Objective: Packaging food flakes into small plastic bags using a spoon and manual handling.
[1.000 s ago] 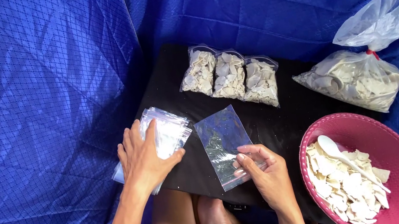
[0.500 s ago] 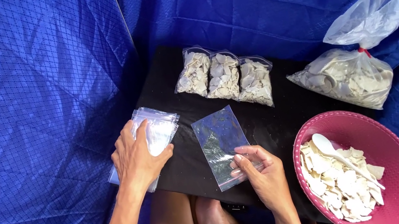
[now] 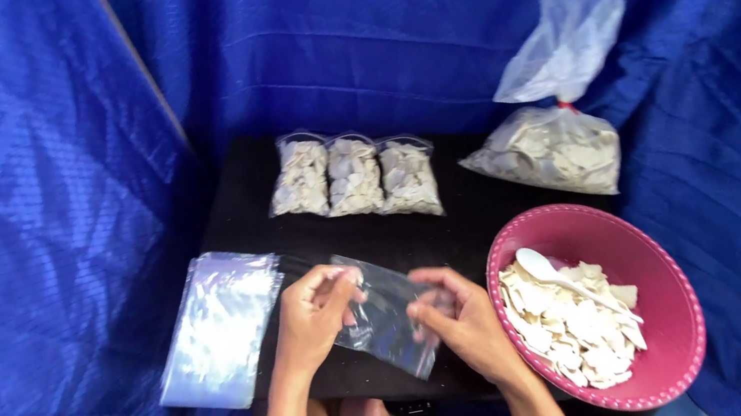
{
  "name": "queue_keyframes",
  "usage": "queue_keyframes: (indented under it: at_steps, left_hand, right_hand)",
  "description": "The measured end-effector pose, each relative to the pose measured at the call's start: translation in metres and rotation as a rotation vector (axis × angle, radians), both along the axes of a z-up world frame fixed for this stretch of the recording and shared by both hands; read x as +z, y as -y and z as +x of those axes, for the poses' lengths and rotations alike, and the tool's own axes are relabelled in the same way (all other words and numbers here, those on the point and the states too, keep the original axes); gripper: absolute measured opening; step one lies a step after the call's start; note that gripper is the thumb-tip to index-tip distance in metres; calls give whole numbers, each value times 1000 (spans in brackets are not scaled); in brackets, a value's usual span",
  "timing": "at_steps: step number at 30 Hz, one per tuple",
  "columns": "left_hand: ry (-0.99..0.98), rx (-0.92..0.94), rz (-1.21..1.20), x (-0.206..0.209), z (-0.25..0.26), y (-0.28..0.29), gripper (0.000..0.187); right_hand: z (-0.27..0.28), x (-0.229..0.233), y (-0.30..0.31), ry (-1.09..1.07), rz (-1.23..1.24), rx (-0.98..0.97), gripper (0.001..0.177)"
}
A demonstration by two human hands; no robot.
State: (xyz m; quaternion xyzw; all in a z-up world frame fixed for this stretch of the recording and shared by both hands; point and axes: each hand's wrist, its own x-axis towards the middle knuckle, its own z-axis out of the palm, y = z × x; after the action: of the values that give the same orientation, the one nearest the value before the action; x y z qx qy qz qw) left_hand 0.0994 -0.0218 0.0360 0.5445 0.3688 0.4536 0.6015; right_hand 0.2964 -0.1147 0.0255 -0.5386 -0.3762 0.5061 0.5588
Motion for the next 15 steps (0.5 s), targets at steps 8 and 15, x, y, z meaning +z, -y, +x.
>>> queue_keyframes:
  at_steps: [8, 15]
  left_hand:
    - [-3, 153, 38, -21, 9, 0, 21]
    - [-135, 155, 181, -20, 11, 2, 32]
  right_hand:
    - [-10, -2, -11, -105, -38, -206, 49]
    - [-7, -39, -16, 5, 119, -320, 24]
